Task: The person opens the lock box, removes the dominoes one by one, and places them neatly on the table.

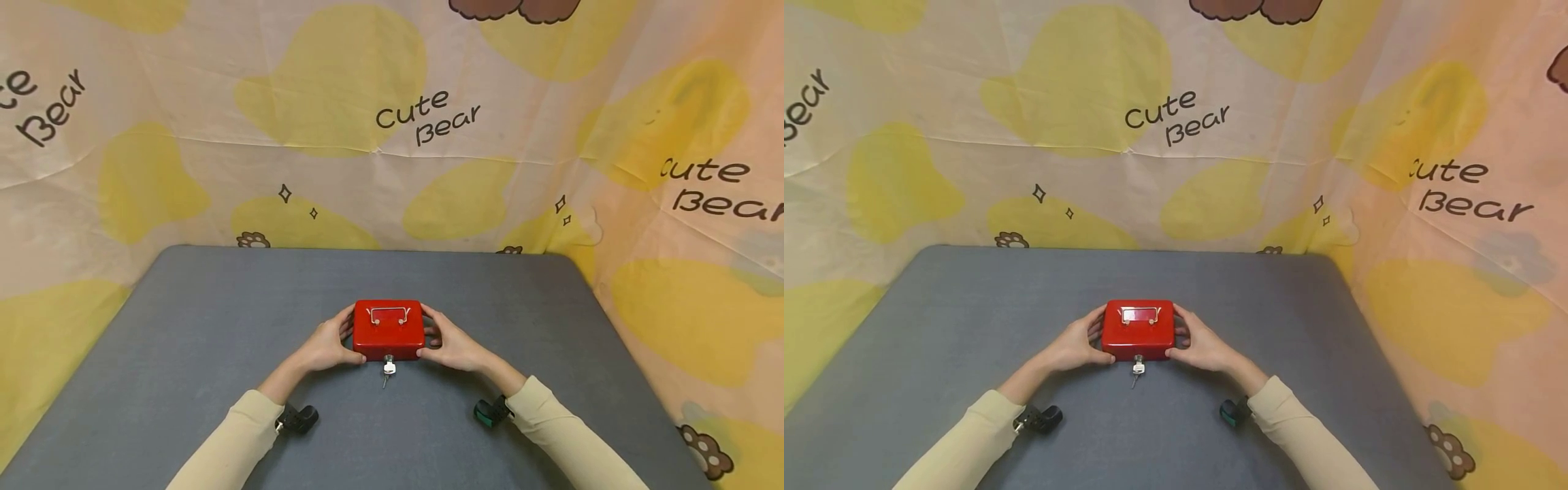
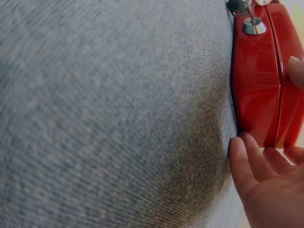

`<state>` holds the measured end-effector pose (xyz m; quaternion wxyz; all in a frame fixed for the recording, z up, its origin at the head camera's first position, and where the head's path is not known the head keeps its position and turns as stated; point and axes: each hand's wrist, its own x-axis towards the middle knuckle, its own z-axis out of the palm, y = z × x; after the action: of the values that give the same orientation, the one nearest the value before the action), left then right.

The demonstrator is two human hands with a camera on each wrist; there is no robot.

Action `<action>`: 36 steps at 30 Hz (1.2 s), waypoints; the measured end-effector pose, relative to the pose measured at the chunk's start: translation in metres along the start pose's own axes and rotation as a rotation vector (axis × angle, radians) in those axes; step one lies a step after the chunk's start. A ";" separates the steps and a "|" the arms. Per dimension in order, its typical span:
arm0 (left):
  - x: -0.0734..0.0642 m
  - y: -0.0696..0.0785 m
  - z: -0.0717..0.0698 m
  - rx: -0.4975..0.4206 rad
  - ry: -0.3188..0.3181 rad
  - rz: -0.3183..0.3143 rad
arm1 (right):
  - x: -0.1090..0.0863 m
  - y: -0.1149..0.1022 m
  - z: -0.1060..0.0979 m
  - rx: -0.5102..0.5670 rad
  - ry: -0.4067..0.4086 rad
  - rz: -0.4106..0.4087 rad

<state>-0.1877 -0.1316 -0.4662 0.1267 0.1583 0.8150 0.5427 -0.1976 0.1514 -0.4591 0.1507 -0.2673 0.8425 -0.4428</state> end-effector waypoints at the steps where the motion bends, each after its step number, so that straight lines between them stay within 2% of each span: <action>1: 0.000 0.000 0.000 0.008 0.002 -0.003 | 0.000 0.001 0.000 -0.015 0.002 0.002; 13: -0.003 0.003 -0.002 0.101 0.005 -0.032 | 0.001 0.003 -0.002 -0.075 0.008 -0.004; 20: -0.006 0.005 -0.004 0.132 0.018 -0.022 | 0.003 0.002 -0.002 -0.088 -0.010 -0.007; 29: -0.006 0.004 -0.002 0.134 0.065 0.004 | 0.004 0.002 0.000 -0.103 0.022 0.010; 36: -0.006 0.003 -0.003 0.149 0.073 0.022 | 0.004 0.002 0.000 -0.111 0.037 0.019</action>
<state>-0.1835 -0.1355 -0.4622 0.0791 0.1563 0.8554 0.4874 -0.2018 0.1497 -0.4607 0.1240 -0.2591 0.8709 -0.3987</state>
